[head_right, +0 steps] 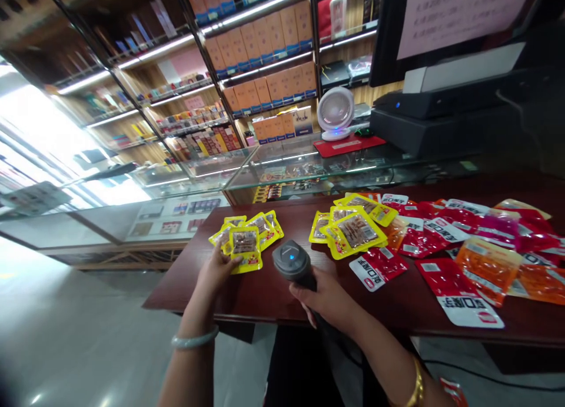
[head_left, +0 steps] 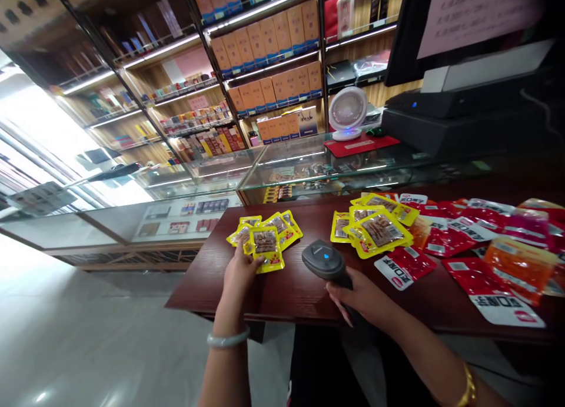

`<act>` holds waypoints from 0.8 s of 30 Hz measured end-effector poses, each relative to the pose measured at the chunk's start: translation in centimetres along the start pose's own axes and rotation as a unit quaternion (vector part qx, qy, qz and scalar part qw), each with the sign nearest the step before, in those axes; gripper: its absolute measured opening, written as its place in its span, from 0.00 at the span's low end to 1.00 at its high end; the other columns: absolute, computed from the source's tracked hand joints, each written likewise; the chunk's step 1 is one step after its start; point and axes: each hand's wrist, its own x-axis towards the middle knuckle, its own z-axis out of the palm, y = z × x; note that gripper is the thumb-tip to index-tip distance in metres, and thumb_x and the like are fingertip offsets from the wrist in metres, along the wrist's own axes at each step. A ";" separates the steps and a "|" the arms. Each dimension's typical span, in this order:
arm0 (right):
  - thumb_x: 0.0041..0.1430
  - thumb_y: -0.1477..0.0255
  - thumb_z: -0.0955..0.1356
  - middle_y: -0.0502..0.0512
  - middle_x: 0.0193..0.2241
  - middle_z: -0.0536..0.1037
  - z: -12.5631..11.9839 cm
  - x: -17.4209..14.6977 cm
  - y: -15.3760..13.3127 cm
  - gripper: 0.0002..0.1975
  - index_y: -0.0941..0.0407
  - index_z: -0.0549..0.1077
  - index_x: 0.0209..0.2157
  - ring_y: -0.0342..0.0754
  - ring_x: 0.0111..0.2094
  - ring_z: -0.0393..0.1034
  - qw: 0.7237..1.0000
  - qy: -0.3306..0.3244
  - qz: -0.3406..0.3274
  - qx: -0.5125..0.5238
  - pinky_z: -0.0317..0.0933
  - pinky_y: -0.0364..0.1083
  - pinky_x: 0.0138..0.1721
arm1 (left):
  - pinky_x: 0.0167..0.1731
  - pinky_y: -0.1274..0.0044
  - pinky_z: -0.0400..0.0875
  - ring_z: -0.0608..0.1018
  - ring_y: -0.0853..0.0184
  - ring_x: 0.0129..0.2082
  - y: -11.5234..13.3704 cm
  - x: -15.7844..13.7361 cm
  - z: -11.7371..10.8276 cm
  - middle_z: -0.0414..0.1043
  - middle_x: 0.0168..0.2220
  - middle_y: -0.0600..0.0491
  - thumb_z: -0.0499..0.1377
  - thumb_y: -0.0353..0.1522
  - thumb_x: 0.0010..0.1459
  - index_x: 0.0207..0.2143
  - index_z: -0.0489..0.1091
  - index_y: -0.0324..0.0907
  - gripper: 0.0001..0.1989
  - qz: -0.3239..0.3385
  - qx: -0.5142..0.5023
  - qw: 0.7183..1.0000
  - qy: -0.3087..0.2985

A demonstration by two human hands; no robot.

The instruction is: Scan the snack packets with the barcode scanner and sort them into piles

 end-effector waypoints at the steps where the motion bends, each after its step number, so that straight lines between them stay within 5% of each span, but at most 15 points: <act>1: 0.52 0.47 0.74 0.40 0.17 0.68 0.1 0.0 -0.1 0.27 0.53 0.65 0.34 0.38 0.13 0.61 1.000 -0.001 -0.004 -0.007 0.58 0.38 0.14 | 0.30 0.77 0.64 0.80 0.61 0.36 -0.2 -0.5 0.0 0.79 0.33 0.53 0.63 0.42 0.54 0.51 0.71 0.44 0.23 0.006 0.001 1.000 -0.021; 5: 0.53 0.47 0.73 0.39 0.17 0.68 0.1 -0.2 -0.4 0.26 0.53 0.64 0.35 0.39 0.12 0.61 1.000 -0.013 -0.009 -0.024 0.58 0.39 0.14 | 0.30 0.77 0.66 0.78 0.63 0.32 -0.7 -2.1 0.9 0.78 0.30 0.52 0.62 0.45 0.53 0.32 0.72 0.43 0.14 0.035 -0.121 0.990 -0.059; 11: 0.55 0.48 0.73 0.39 0.16 0.67 0.0 -0.7 -0.9 0.25 0.53 0.65 0.35 0.39 0.12 0.61 1.000 -0.007 -0.020 -0.020 0.58 0.39 0.14 | 0.31 0.77 0.69 0.73 0.68 0.28 2.2 -4.5 3.9 0.72 0.26 0.56 0.66 0.50 0.46 0.27 0.65 0.43 0.22 0.061 -0.372 0.925 -0.054; 24: 0.58 0.49 0.72 0.40 0.15 0.68 -1.1 -1.8 -0.9 0.23 0.54 0.66 0.36 0.39 0.11 0.62 0.999 0.015 -0.052 0.000 0.56 0.38 0.14 | 0.31 0.77 0.68 0.72 0.68 0.28 5.8 -5.8 7.0 0.71 0.26 0.56 0.64 0.45 0.51 0.26 0.67 0.42 0.17 0.110 -0.361 0.921 -0.093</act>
